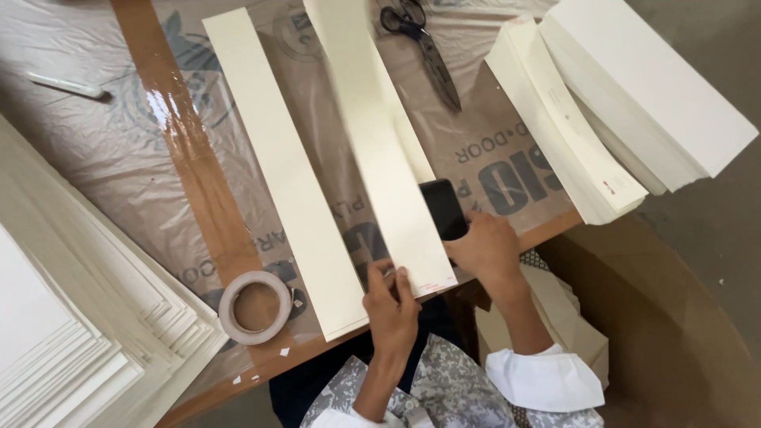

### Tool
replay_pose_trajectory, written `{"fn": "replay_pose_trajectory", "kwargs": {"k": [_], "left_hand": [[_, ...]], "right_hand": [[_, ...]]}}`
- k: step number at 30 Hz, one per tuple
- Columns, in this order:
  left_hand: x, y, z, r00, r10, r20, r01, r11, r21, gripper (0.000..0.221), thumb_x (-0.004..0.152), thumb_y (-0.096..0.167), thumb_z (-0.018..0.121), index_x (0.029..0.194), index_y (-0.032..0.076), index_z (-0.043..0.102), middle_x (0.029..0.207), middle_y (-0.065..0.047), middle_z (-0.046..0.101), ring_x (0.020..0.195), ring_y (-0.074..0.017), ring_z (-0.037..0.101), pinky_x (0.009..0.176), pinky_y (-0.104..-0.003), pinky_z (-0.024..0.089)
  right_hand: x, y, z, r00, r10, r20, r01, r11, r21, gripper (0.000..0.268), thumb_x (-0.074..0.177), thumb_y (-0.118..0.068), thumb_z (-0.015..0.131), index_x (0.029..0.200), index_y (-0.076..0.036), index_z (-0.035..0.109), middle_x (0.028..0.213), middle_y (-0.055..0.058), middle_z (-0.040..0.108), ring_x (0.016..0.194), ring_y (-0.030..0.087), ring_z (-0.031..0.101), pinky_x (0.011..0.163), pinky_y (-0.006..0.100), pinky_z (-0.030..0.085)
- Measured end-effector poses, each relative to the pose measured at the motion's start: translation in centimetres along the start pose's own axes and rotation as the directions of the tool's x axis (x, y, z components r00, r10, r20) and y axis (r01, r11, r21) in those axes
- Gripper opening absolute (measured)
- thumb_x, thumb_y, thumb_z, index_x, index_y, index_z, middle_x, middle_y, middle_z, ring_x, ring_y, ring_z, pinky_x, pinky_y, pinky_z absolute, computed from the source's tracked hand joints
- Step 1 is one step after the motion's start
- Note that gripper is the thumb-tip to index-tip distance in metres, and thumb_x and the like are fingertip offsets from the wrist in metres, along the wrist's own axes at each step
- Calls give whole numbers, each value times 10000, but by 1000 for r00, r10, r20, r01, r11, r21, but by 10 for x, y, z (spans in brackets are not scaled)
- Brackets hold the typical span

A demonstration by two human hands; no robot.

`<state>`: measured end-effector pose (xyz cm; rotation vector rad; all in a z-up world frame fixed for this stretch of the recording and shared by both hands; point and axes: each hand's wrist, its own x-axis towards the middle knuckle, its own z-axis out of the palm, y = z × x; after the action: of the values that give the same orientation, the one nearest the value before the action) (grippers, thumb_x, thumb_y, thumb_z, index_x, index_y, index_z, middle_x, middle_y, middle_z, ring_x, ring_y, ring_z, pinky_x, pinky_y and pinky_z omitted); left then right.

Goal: Applying double-sided tape to the ends of long paper strips on a work table.

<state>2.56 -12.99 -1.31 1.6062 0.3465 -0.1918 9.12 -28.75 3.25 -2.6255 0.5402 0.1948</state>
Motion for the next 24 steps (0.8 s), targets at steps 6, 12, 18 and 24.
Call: {"fn": "replay_pose_trajectory", "kwargs": {"k": [6, 12, 18, 24], "left_hand": [[6, 3, 13, 998, 52, 24, -53, 997, 53, 173, 1013, 136, 562, 1100, -10, 526, 721, -124, 743, 447, -136, 617, 415, -286, 466], [13, -7, 22, 998, -39, 43, 41, 999, -31, 178, 1018, 126, 561, 1101, -16, 493, 649, -116, 698, 437, -125, 594, 412, -292, 449], [16, -16, 31, 999, 2, 41, -1, 1000, -15, 172, 1017, 100, 561, 1113, -13, 475, 683, -111, 685, 529, -123, 622, 488, -287, 464], [16, -37, 42, 983, 183, -22, -181, 981, 72, 172, 1011, 82, 568, 1078, -32, 458, 725, -194, 651, 600, -285, 675, 554, -421, 500]], "right_hand": [[2, 15, -12, 995, 100, 9, -100, 992, 76, 678, 646, -633, 825, 977, -41, 809, 812, 204, 768, 787, 338, 765, 743, 424, 594], [-9, 45, -8, 963, 236, -131, -229, 971, 70, 503, 781, -537, 815, 947, -63, 827, 761, 146, 792, 650, 268, 759, 683, 372, 585], [-32, 14, -7, 960, 38, -278, -8, 994, 106, 498, 711, -455, 873, 1004, -60, 794, 789, 112, 770, 657, 236, 753, 662, 350, 587], [-30, -22, 2, 991, -15, -130, 10, 999, -44, 518, 669, -540, 865, 897, -80, 798, 767, 151, 754, 717, 314, 742, 669, 425, 578]]}}
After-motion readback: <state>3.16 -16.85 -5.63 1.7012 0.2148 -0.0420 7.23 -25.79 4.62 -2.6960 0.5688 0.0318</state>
